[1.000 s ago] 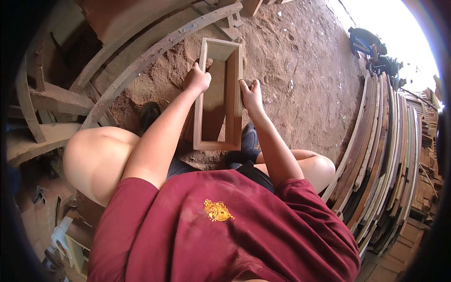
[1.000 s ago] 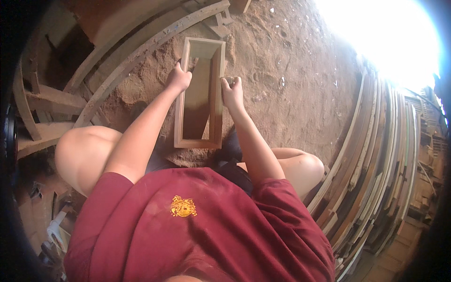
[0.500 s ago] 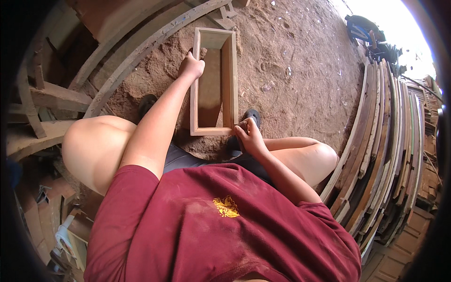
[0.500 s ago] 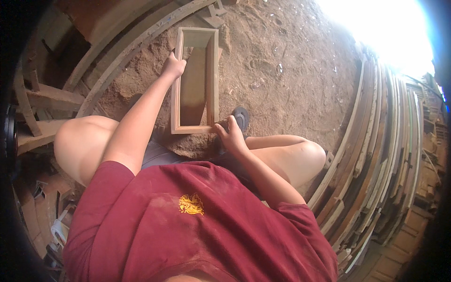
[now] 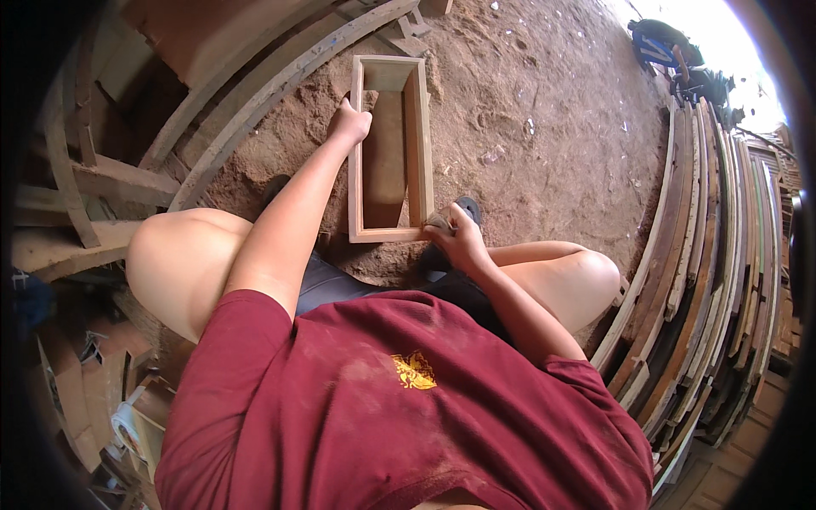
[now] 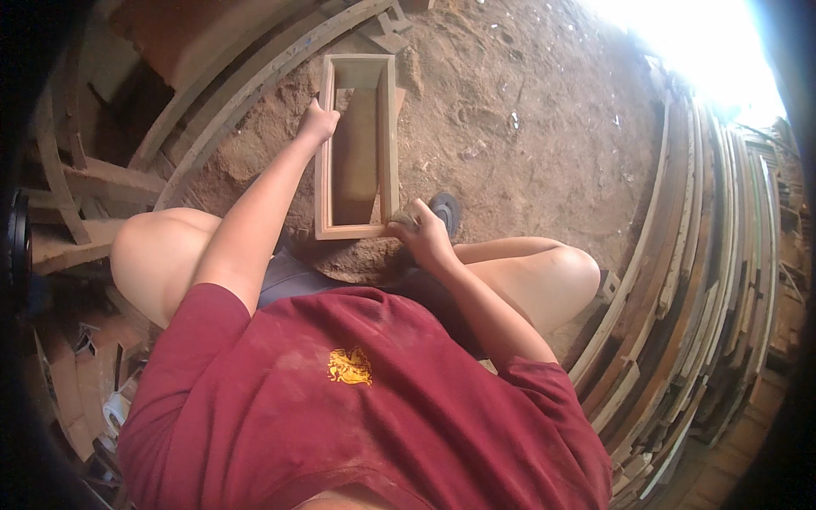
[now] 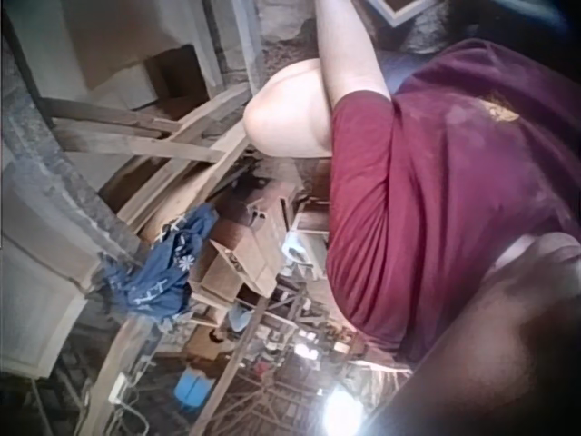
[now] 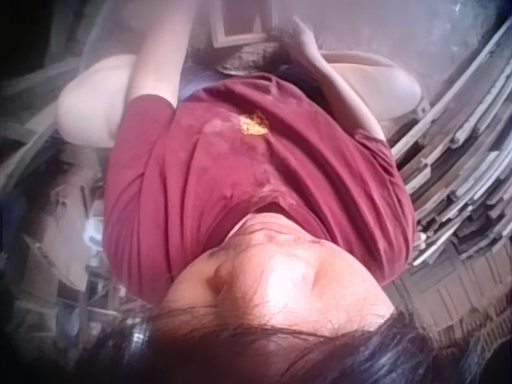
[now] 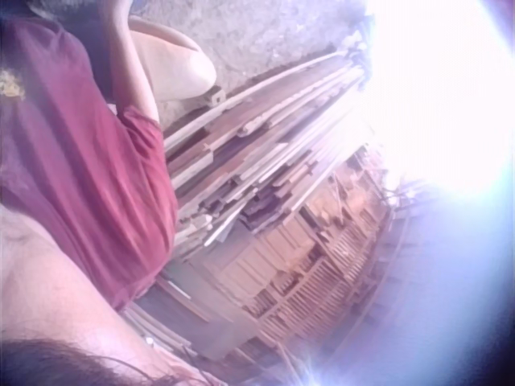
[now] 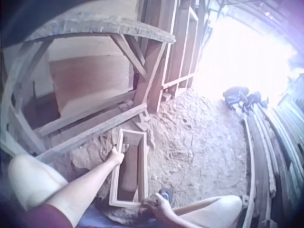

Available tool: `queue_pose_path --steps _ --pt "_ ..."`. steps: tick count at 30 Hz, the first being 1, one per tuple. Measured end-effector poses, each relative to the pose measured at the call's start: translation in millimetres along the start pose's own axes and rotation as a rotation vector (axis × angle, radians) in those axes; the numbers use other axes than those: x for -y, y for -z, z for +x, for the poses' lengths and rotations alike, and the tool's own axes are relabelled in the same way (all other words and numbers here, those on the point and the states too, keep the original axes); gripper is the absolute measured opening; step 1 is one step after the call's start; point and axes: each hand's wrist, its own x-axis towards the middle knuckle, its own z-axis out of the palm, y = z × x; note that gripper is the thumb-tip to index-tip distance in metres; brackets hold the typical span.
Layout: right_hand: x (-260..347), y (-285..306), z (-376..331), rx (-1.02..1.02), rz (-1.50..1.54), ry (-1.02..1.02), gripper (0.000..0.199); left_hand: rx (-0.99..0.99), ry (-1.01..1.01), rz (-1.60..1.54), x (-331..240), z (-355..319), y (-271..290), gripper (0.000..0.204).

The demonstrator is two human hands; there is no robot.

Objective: The person assembles a small rectangular wooden box by fitting four pieces together. They then smooth the edges and corners of the assembled box using a small handheld abrasive tool.

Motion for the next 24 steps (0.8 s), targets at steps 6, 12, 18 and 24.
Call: queue_pose_path --steps 6,12,18,24 --pt "-12 -1 16 -0.032 0.24 -0.04 0.029 0.068 -0.036 -0.072 -1 0 1 0.069" --pt "-10 -5 -3 0.019 0.214 0.002 0.023 -0.011 -0.027 -0.03 9 4 0 0.075" --pt "12 -4 18 -0.092 0.137 0.005 0.022 0.03 -0.028 -0.027 9 2 5 0.069" --pt "-24 -11 -1 -0.08 0.144 0.013 0.027 0.048 -0.051 -0.091 10 3 -5 0.069"
